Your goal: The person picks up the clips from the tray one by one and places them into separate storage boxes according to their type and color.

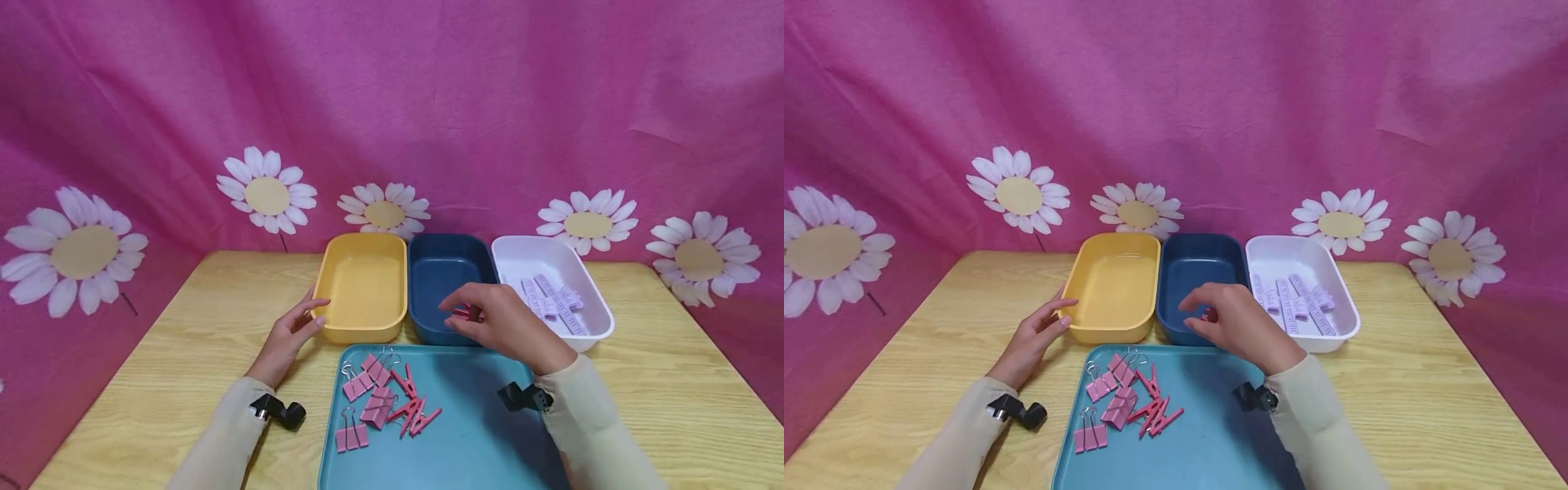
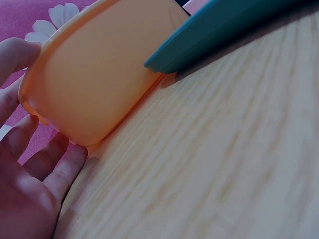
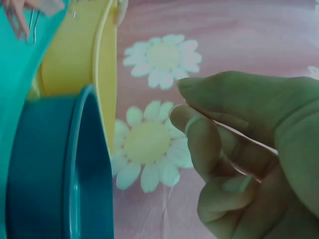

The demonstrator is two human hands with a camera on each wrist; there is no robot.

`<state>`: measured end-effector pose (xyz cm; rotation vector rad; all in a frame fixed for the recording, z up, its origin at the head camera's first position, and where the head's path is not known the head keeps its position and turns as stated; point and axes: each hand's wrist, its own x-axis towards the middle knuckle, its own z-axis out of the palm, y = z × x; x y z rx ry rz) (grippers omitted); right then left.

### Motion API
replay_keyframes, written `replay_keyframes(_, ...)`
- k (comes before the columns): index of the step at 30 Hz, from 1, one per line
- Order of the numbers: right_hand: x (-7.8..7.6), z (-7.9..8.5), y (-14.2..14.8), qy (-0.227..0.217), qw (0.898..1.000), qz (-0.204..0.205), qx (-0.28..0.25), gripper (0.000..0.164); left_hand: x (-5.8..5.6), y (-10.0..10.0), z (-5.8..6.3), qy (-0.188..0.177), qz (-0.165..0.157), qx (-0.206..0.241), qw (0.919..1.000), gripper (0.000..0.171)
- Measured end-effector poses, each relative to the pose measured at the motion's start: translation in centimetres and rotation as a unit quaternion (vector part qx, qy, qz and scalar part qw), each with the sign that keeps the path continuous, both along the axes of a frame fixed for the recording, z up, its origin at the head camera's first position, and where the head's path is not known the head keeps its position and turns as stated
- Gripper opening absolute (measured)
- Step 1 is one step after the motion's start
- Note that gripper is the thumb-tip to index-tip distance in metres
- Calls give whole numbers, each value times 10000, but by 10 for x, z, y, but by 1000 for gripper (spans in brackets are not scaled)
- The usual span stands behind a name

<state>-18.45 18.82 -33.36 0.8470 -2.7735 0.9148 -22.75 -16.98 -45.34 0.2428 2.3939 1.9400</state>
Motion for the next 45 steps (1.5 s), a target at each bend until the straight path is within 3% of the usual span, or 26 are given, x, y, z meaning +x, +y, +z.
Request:
replay_keyframes(5, 12, 1, -3, 126, 9991, 409, -12, 26, 0, 2, 2, -57, 73, -64, 9999, 44)
replay_keyframes(12, 25, -6, -7, -84, 9973, 679, 261, 26, 1, 2, 3, -177, 98, -84, 9998, 47)
replay_keyframes(17, 32, -13, -10, -536, 9934, 891, 487, 27, 1, 1, 3, -88, 58, -54, 9999, 45)
replay_keyframes(22, 35, -17, -15, -1150, 9830, 1229, 736, 30, 1, 0, 3, -85, 74, -57, 9999, 40)
replay_keyframes(27, 37, -25, -20, -1403, 9756, 1418, 920, 30, 1, -1, 2, -131, 84, -88, 9998, 42)
replay_keyframes(37, 42, -44, -27, -1468, 9712, 1590, 996, 24, 5, 3, 0, -262, 60, -59, 9996, 49)
replay_keyframes(45, 40, -48, -31, -1310, 9701, 1767, 1028, 20, 3, 3, 5, -262, 93, -102, 9996, 46)
